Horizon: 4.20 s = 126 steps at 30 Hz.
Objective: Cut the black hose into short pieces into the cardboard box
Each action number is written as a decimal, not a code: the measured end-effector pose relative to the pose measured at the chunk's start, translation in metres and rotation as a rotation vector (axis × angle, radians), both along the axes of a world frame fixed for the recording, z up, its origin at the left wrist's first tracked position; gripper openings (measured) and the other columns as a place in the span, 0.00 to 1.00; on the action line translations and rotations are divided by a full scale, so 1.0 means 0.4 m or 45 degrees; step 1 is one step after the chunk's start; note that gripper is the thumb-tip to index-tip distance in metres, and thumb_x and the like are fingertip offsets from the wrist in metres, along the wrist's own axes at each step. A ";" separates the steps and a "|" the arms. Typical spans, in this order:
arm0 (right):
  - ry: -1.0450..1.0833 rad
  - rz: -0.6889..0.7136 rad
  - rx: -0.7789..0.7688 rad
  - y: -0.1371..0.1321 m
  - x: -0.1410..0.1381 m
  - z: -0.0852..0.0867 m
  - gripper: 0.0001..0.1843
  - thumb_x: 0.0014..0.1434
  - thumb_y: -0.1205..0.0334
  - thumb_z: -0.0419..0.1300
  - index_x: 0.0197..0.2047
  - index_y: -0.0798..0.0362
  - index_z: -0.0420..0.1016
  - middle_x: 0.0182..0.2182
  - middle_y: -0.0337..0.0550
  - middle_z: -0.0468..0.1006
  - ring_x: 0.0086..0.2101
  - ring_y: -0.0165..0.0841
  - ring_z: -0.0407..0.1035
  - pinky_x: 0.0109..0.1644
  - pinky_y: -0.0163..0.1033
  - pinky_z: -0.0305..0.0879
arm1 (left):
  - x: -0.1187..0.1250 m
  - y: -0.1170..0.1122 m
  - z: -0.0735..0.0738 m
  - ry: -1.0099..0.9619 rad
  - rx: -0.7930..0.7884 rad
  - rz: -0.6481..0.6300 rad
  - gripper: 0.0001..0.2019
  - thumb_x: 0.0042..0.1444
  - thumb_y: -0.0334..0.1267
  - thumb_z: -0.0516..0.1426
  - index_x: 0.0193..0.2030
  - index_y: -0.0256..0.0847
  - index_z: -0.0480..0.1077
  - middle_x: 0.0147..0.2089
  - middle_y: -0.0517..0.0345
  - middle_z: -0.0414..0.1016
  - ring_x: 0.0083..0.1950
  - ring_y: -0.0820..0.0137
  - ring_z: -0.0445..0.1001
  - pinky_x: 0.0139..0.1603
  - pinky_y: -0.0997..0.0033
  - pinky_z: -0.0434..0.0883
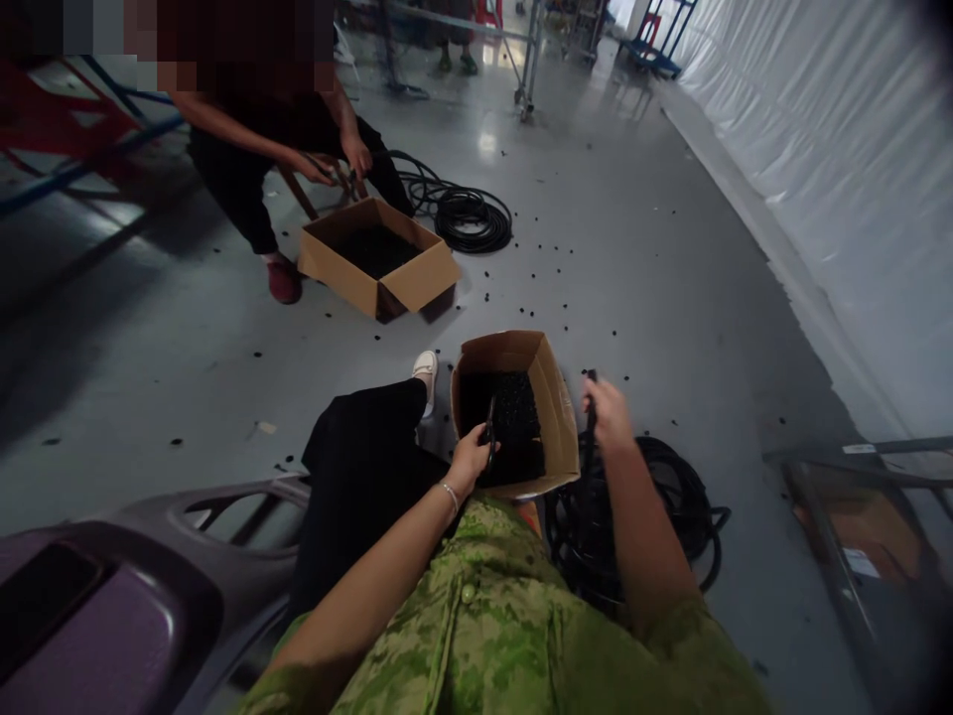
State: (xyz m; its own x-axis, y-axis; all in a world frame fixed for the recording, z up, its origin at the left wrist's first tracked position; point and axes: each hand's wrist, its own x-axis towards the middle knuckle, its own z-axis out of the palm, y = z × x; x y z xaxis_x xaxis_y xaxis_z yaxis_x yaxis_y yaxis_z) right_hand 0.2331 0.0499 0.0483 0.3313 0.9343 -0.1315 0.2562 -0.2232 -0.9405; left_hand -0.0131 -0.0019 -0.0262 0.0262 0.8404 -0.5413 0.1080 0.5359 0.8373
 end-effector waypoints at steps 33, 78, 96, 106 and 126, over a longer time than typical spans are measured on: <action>-0.156 0.425 0.001 -0.169 -0.128 -0.136 0.19 0.61 0.52 0.55 0.45 0.55 0.79 0.30 0.42 0.80 0.25 0.29 0.70 0.36 0.35 0.69 | 0.013 -0.026 0.030 -0.386 0.260 -0.569 0.33 0.49 0.55 0.65 0.57 0.35 0.72 0.55 0.47 0.77 0.57 0.59 0.73 0.61 0.62 0.65; -0.364 0.856 -0.095 -0.114 -0.094 -0.168 0.18 0.65 0.52 0.48 0.27 0.51 0.67 0.22 0.37 0.68 0.25 0.31 0.61 0.33 0.34 0.56 | 0.032 -0.032 0.068 0.706 0.447 -1.029 0.17 0.68 0.42 0.48 0.47 0.33 0.72 0.36 0.44 0.81 0.35 0.63 0.79 0.35 0.71 0.68; -0.782 1.001 -0.322 -0.132 -0.125 -0.175 0.18 0.68 0.60 0.51 0.27 0.52 0.71 0.26 0.38 0.76 0.30 0.30 0.67 0.37 0.31 0.55 | 0.038 -0.029 0.072 0.852 0.265 -1.182 0.17 0.67 0.42 0.48 0.47 0.33 0.73 0.46 0.39 0.80 0.45 0.59 0.80 0.42 0.71 0.70; -1.084 1.038 -0.461 -0.128 -0.150 -0.139 0.16 0.71 0.58 0.50 0.39 0.50 0.78 0.35 0.42 0.82 0.37 0.33 0.72 0.37 0.33 0.55 | 0.041 -0.018 0.044 0.727 0.215 -1.112 0.15 0.65 0.43 0.51 0.40 0.35 0.75 0.36 0.48 0.80 0.39 0.64 0.79 0.37 0.72 0.69; -1.041 0.938 -0.576 -0.122 -0.171 -0.186 0.16 0.72 0.58 0.50 0.42 0.50 0.79 0.37 0.42 0.82 0.38 0.31 0.73 0.37 0.31 0.57 | 0.045 -0.005 0.008 0.711 0.281 -1.130 0.19 0.62 0.40 0.51 0.23 0.37 0.73 0.27 0.48 0.77 0.36 0.64 0.78 0.41 0.72 0.70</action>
